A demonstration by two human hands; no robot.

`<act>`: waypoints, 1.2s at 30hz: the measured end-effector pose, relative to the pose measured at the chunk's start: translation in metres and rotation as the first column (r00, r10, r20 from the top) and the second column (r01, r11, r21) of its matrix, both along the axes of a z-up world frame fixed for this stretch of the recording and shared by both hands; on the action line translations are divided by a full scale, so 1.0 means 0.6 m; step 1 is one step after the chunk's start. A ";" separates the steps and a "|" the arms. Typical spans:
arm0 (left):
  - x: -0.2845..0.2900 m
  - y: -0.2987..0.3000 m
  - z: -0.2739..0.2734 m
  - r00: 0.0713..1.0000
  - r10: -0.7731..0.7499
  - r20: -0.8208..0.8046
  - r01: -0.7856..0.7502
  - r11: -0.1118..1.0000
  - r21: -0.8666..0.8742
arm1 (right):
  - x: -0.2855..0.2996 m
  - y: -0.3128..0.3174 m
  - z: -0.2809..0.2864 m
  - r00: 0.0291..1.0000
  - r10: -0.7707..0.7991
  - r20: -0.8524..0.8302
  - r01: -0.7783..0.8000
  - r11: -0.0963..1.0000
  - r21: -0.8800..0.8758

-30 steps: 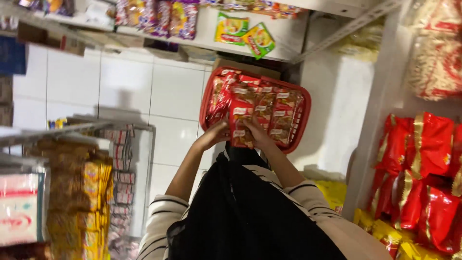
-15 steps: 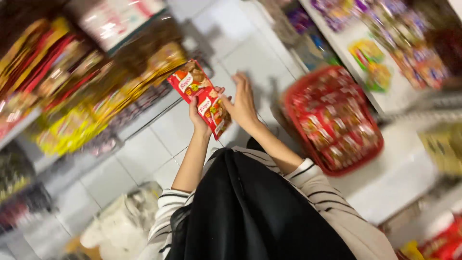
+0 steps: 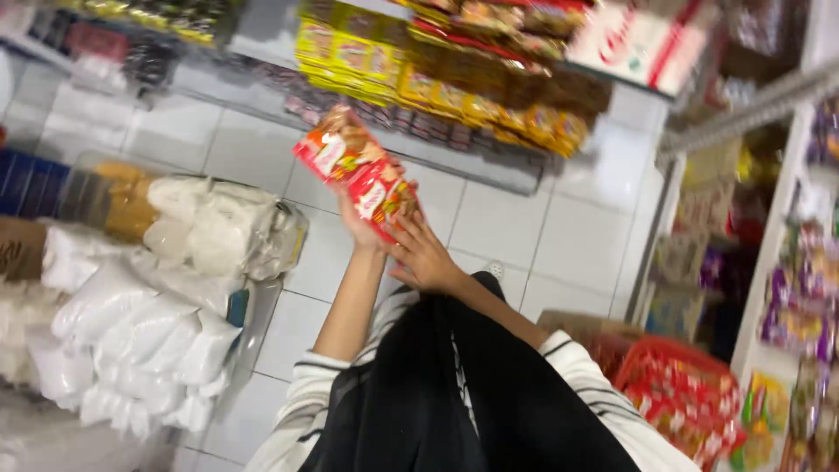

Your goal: The person repeatedly picks up seasoning packets from a basket on the floor and stocks them onto grocery shelves by hand.

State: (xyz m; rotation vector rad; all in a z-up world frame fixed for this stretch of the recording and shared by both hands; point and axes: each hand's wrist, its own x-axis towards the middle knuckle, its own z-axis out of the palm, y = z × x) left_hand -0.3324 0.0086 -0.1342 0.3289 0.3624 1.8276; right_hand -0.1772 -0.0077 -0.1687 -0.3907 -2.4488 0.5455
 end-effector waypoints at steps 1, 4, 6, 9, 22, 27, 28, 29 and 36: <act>-0.028 -0.011 0.005 0.996 0.085 -0.022 -0.085 0.996 -0.012 | -0.001 0.005 -0.012 0.999 0.041 -0.012 -0.041 0.998 -0.045; -0.087 -0.037 0.013 0.974 0.228 0.010 -0.228 0.974 -0.013 | -0.018 0.035 -0.011 0.994 0.021 -0.108 -0.042 0.980 -0.196; -0.098 -0.049 0.004 0.969 0.246 0.017 -0.246 0.969 0.001 | -0.037 0.053 0.018 0.960 -0.160 -0.229 0.075 0.937 -0.340; -0.068 -0.042 -0.020 0.970 0.234 -0.059 -0.238 0.970 -0.054 | -0.098 0.105 0.079 0.937 -0.139 -0.319 0.083 0.980 -0.182; -0.256 0.203 0.165 0.898 0.436 0.055 -0.439 0.896 0.072 | -0.171 0.304 -0.028 0.982 0.103 -0.161 -0.181 0.767 -0.616; -0.275 0.322 0.202 0.912 0.410 -0.020 -0.410 0.912 0.022 | -0.238 0.459 -0.044 0.884 -0.194 -0.425 -0.457 -0.170 -0.873; -0.278 0.344 0.192 0.922 0.385 -0.026 -0.384 0.922 0.048 | -0.253 0.480 -0.035 0.875 -0.242 -0.418 -0.476 -0.285 -0.832; -0.284 0.363 0.175 0.932 0.361 -0.031 -0.358 0.931 0.074 | -0.266 0.498 -0.025 0.866 -0.290 -0.407 -0.495 -0.393 -0.775; -0.405 0.463 0.092 0.951 0.193 -0.242 -0.205 0.978 -0.025 | -0.252 0.589 0.142 0.868 -0.345 -0.358 -0.141 0.520 -0.843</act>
